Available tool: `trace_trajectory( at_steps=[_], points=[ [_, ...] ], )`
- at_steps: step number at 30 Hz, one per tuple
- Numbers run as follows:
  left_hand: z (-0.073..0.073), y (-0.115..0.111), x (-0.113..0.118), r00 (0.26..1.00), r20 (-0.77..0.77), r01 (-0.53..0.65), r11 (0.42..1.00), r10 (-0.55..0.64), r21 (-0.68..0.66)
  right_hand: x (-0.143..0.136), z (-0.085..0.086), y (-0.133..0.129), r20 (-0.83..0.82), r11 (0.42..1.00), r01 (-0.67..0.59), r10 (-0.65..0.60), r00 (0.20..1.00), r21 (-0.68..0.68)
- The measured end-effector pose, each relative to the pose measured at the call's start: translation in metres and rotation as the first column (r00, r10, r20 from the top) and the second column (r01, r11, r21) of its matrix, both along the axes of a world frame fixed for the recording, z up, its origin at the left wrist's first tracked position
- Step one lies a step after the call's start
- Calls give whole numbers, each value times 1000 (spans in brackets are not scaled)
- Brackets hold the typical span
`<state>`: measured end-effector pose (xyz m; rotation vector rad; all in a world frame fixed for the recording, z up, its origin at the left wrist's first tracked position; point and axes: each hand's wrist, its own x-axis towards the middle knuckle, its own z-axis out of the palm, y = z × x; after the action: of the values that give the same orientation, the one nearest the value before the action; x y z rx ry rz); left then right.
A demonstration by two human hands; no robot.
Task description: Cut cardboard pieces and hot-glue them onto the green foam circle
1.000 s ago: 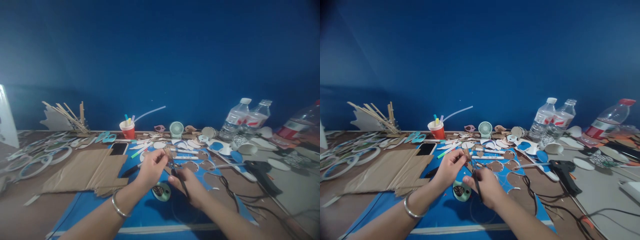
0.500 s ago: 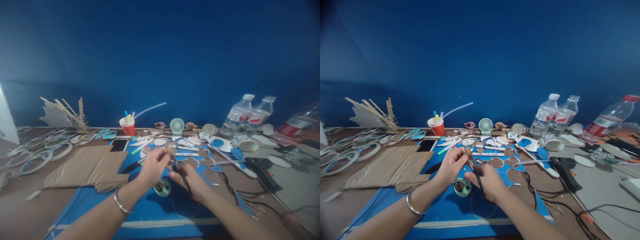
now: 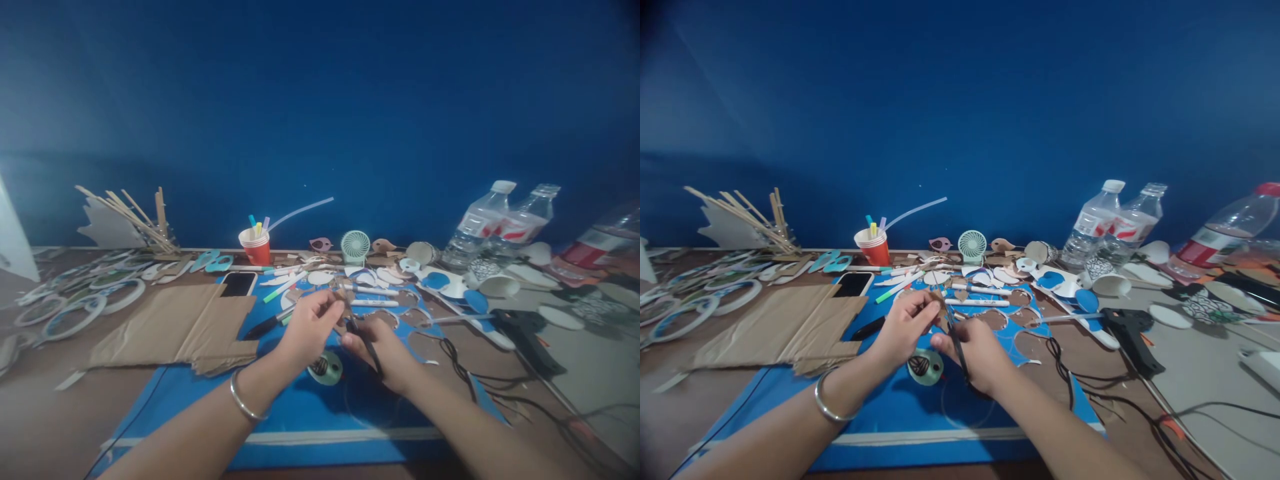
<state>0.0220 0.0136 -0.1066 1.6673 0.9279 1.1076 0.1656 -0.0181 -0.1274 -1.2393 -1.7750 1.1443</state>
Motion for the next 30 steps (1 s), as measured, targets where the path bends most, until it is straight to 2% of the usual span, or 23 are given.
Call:
trace_trajectory(
  at_steps=[5, 12, 18, 23, 26, 30],
  points=[
    [1, 0, -1, 1000, -11, -26, 1000, 26, -3, 0, -3, 1, 72, 998, 60, -58, 996, -16],
    [-2, -4, 2, 999, -10, 46, 998, -46, -40, 2, -1, 3, -44, 1000, -8, 8, 999, -14],
    [-4, -5, 5, 1000, 11, -23, 998, 24, -61, -2, -1, 3, -118, 990, 128, -133, 984, -55],
    [-8, 6, 0, 998, 50, -28, 988, 36, -151, 2, 2, 8, -282, 938, 331, -346, 895, -100],
    [-7, 12, -4, 1000, -2, -26, 989, 25, -146, 5, 5, 14, -324, 913, 401, -402, 856, -73],
    [-4, 10, -5, 972, -217, 89, 996, -91, -21, 5, 5, 16, -351, 921, 380, -386, 853, -87]
  ],
)
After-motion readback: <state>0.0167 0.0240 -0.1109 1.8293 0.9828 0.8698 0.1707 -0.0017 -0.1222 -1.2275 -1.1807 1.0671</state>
